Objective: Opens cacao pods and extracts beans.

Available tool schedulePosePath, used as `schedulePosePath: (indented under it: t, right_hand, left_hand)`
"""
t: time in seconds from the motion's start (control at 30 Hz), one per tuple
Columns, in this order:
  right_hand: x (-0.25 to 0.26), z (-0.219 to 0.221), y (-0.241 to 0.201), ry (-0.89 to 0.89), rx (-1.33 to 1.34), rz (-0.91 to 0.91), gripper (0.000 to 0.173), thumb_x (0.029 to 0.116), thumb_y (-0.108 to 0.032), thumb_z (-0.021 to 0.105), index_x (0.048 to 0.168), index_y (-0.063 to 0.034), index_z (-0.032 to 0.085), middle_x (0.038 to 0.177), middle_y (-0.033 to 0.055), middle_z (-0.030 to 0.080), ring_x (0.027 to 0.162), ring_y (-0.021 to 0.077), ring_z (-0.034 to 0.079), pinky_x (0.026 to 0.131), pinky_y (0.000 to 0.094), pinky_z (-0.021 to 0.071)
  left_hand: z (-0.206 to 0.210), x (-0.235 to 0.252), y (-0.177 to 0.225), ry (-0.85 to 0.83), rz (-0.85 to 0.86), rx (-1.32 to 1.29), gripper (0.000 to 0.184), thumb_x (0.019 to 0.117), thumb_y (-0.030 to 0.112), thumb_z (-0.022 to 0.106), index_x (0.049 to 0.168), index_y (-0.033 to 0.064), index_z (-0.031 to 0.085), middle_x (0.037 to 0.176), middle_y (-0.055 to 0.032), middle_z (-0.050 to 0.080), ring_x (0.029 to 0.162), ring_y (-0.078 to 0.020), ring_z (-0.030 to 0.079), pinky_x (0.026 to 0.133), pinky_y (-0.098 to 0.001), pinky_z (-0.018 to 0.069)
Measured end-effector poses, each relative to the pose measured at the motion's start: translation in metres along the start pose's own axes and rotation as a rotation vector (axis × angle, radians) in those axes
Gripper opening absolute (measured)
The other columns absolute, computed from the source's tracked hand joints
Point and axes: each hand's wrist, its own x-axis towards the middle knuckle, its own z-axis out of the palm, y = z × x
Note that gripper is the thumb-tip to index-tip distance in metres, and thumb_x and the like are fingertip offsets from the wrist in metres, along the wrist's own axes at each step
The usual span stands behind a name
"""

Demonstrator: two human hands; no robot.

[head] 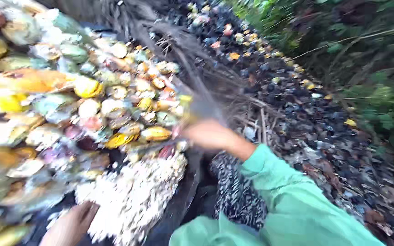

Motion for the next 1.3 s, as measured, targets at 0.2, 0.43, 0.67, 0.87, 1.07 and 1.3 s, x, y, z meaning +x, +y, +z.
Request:
schedulePosePath:
  t: [0.2,0.43,0.67,0.87,1.07,1.3]
  right_hand:
    - [0.031,0.024,0.044,0.275,0.176,-0.033,0.027,0.1055,-0.022,0.053,0.124,-0.0062,0.066,0.092,0.0196,0.071,0.082,0.0408,0.071,0.072,0.0642,0.0535]
    - [0.047,0.058,0.062,0.138,0.278,-0.148,0.022,0.1018,-0.023,0.055,0.112,-0.0085,0.068,0.07,0.0091,0.064,0.06,0.0302,0.064,0.054,0.056,0.0511]
    - [0.046,0.075,0.071,0.175,0.321,-0.234,0.036,0.1015,-0.035,0.044,0.108,-0.0095,0.069,0.064,0.005,0.059,0.055,0.0257,0.06,0.049,0.051,0.0485]
    - [0.041,0.072,0.07,0.217,0.316,-0.265,0.035,0.1017,-0.035,0.043,0.106,-0.0104,0.068,0.064,0.004,0.057,0.055,0.0252,0.06,0.049,0.0498,0.0477]
    - [0.036,0.063,0.068,0.232,0.331,-0.329,0.031,0.1011,-0.031,0.048,0.107,-0.0092,0.07,0.068,0.007,0.062,0.06,0.0278,0.064,0.054,0.0533,0.0512]
    - [0.029,0.058,0.065,0.376,0.369,-0.267,0.033,0.1018,-0.03,0.048,0.111,-0.0078,0.07,0.07,0.0115,0.064,0.06,0.0338,0.064,0.053,0.0585,0.0489]
  left_hand:
    - [0.026,0.027,-0.01,-0.2,-0.239,-0.148,0.042,0.1052,0.026,0.058,0.137,-0.0021,0.057,0.13,-0.0314,0.06,0.12,-0.0481,0.059,0.105,-0.0654,0.0427]
    - [0.033,0.064,0.032,0.08,-0.213,-0.487,0.05,0.102,0.017,0.063,0.146,-0.0013,0.047,0.142,-0.0252,0.053,0.119,-0.037,0.063,0.098,-0.0533,0.0533]
    - [0.022,0.123,0.103,0.414,0.071,-1.512,0.051,0.1012,0.03,0.058,0.144,0.0108,0.038,0.109,-0.0067,0.071,0.088,-0.0181,0.073,0.069,-0.0313,0.0621]
    - [-0.003,0.12,0.099,0.652,-0.005,-1.3,0.01,0.1044,0.008,0.052,0.101,0.0097,0.061,0.076,0.0051,0.067,0.062,-0.0031,0.062,0.059,-0.0198,0.0541]
    - [-0.055,0.053,0.054,0.81,-0.095,-0.733,0.023,0.1043,0.02,0.056,0.115,0.0009,0.063,0.085,0.0013,0.068,0.067,-0.0053,0.064,0.064,-0.0267,0.0576]
    - [-0.075,-0.234,-0.068,1.204,-0.654,-0.429,0.042,0.1056,0.03,0.053,0.127,-0.0067,0.055,0.088,-0.0004,0.061,0.067,-0.0016,0.059,0.066,-0.025,0.0552]
